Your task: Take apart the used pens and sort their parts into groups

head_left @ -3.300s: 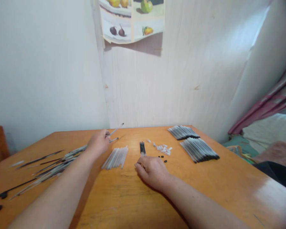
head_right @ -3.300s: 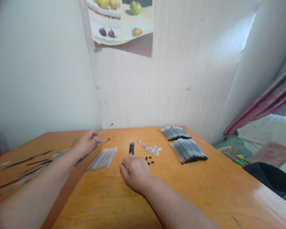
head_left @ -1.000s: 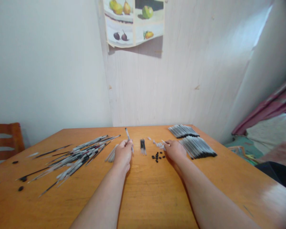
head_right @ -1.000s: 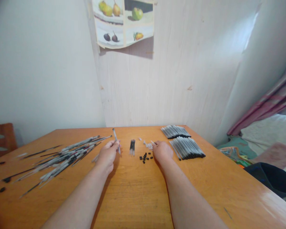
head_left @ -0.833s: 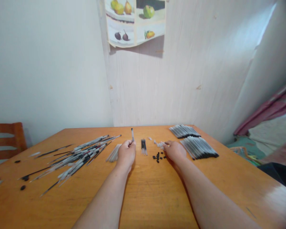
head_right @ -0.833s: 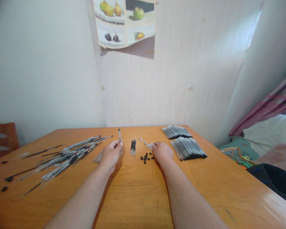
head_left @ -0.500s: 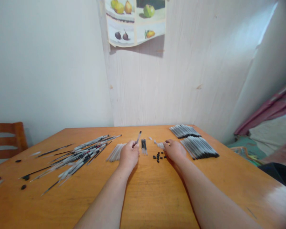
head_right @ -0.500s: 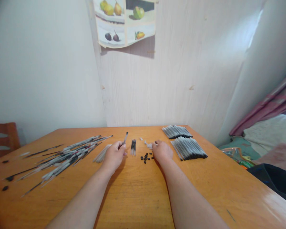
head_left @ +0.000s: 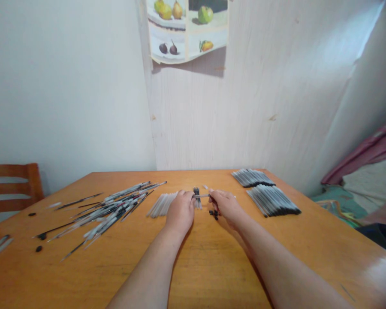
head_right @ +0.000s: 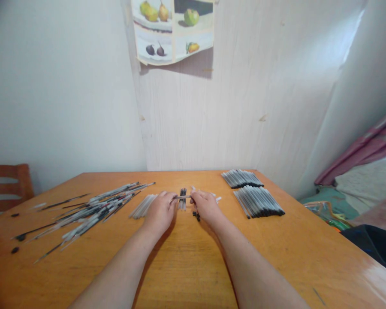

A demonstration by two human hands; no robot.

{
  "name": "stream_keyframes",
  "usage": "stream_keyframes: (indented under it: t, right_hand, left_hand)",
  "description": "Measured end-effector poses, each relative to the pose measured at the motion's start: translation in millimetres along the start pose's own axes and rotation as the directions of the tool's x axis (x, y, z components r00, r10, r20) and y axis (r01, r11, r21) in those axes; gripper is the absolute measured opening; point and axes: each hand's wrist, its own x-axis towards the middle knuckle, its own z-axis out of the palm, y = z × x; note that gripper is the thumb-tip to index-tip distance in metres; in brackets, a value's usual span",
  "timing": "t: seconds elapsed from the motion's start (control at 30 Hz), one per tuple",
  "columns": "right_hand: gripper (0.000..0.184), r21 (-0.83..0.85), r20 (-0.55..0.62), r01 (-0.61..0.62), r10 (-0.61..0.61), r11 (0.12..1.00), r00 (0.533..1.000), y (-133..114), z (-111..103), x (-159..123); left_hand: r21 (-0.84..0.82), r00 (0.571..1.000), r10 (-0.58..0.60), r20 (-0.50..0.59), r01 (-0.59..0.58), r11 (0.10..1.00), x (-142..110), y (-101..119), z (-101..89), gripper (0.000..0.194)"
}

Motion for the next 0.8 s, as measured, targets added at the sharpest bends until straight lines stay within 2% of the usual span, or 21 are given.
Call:
stream_keyframes:
  t: [0.1, 0.17, 0.2, 0.23, 0.27, 0.33, 0.4, 0.43, 0.5, 0.6, 0.8]
  right_hand:
    - [0.036, 0.126, -0.021, -0.071, 0.074, 0.989, 0.997, -4, 1, -2]
    - [0.032, 0.226, -0.039, -0.102, 0.114, 0.969, 0.993, -8, 2, -5]
    - [0.03, 0.272, -0.038, -0.117, 0.132, 0.955, 0.99, -9, 3, -6]
    - [0.03, 0.312, -0.025, -0.135, 0.15, 0.94, 0.988, -10, 4, -8]
    - [0.03, 0.346, -0.004, -0.155, 0.167, 0.925, 0.986, -11, 6, -10]
    - [0.029, 0.387, 0.06, -0.196, 0.188, 0.901, 0.98, -10, 9, -13]
    - [0.03, 0.402, 0.116, -0.222, 0.191, 0.888, 0.975, -8, 13, -15]
    - [0.031, 0.406, 0.134, -0.231, 0.193, 0.884, 0.972, -6, 15, -16]
    - [0.033, 0.409, 0.154, -0.253, 0.207, 0.877, 0.966, -4, 17, -16]
    - [0.032, 0.406, 0.171, -0.281, 0.23, 0.869, 0.958, -1, 18, -16]
    - [0.03, 0.4, 0.2, -0.246, 0.177, 0.883, 0.964, -5, 16, -17]
  left_hand:
    - [-0.105, 0.989, -0.027, -0.148, 0.011, 0.994, 1, 0, 2.0, 0.027]
    - [-0.215, 0.956, -0.126, -0.266, 0.068, 0.974, 2, 1, 3.8, 0.034]
    - [-0.298, 0.935, -0.208, -0.288, 0.119, 0.947, 3, 3, 4.9, 0.032]
    - [-0.406, 0.916, -0.301, -0.264, 0.178, 0.897, 4, 5, 6.0, 0.029]
    - [-0.532, 0.902, -0.388, -0.189, 0.238, 0.813, 4, 7, 7.1, 0.027]
    - [-0.761, 0.884, -0.464, 0.058, 0.34, 0.552, 5, 11, 8.8, 0.031]
    - [-0.877, 0.874, -0.411, 0.259, 0.39, 0.279, 5, 15, 9.2, 0.035]
    - [-0.902, 0.872, -0.38, 0.308, 0.395, 0.176, 5, 16, 8.9, 0.035]
    - [-0.923, 0.868, -0.366, 0.335, 0.38, 0.055, 4, 18, 7.6, 0.031]
    - [-0.926, 0.857, -0.383, 0.344, 0.377, 0.011, 4, 17, 5.9, 0.026]
    - [-0.92, 0.845, -0.408, 0.347, 0.391, 0.027, 5, 14, 8.0, 0.023]
